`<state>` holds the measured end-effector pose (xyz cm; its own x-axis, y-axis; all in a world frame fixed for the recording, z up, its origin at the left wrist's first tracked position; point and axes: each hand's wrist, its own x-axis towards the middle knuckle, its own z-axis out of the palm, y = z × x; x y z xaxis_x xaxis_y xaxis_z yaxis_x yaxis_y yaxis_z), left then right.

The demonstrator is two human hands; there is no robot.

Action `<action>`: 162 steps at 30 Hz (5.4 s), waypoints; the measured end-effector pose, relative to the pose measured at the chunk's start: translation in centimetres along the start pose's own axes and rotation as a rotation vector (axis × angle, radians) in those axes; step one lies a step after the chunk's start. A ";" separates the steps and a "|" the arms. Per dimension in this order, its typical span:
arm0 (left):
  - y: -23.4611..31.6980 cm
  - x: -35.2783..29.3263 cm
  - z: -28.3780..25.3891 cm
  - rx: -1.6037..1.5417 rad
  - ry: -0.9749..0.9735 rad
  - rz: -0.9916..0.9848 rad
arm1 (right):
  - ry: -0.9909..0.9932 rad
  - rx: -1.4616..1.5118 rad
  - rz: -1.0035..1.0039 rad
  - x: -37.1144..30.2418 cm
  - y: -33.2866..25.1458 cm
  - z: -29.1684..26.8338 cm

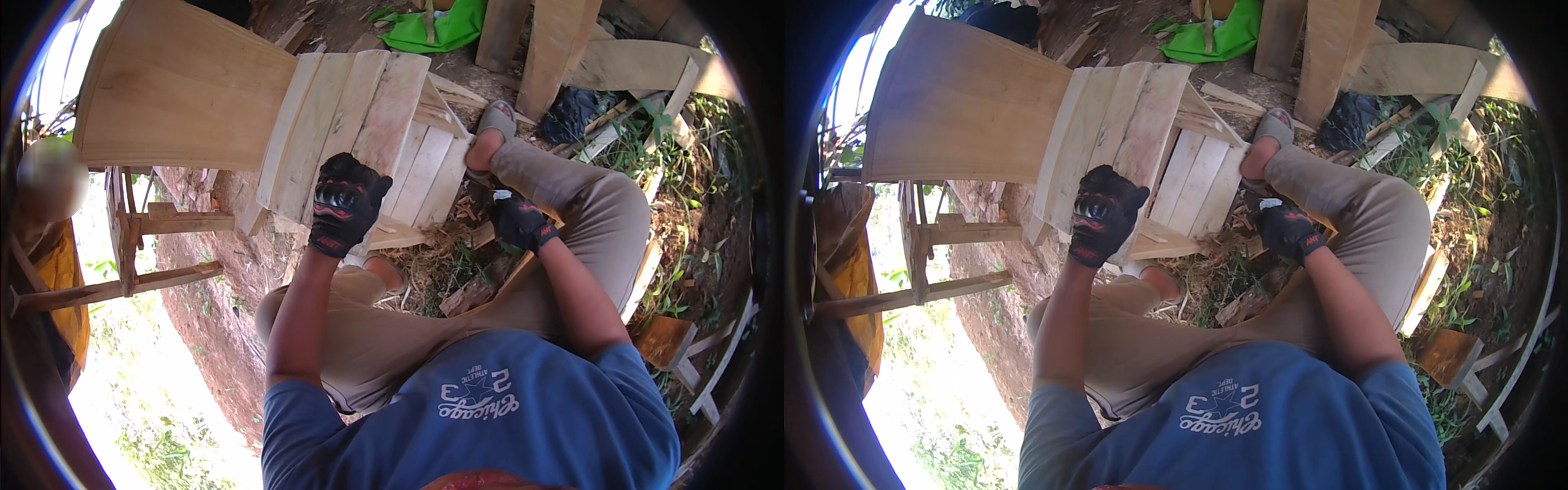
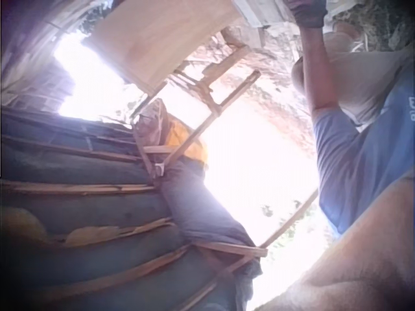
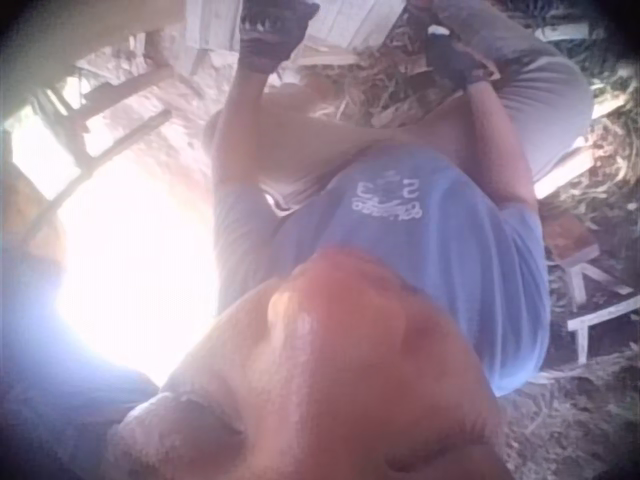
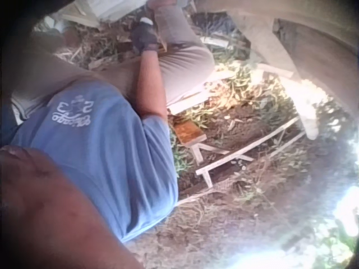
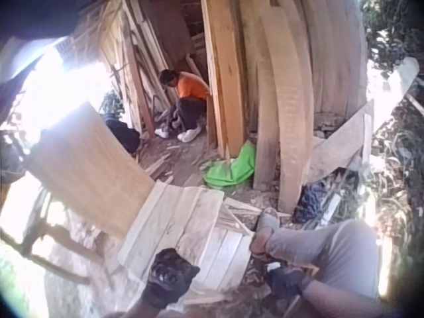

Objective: The person sands a wooden box-like structure using a piece of sandpaper held in their gloved hands, rubbing the surfaces and edges repeatedly.

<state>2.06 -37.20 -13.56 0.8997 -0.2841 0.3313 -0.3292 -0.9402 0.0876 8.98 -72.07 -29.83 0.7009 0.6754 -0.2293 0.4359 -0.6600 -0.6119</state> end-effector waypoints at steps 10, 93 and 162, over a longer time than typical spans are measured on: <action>0.0 1.6 -4.1 -0.456 -0.060 -0.426 | -0.080 -0.033 -0.070 0.3 1.2 0.4; -8.4 -1.0 4.9 0.063 0.381 -0.673 | 0.405 0.307 -0.151 8.3 -20.7 2.4; -11.2 -5.0 -3.2 -0.060 -0.242 -0.677 | 0.366 -0.771 -0.817 14.8 -25.9 -1.0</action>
<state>0.39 -24.62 -13.21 0.9478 0.3175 -0.0305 0.3146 -0.9147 0.2537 8.65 -45.36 -16.59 0.1216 0.9376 0.3256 0.9677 -0.1850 0.1711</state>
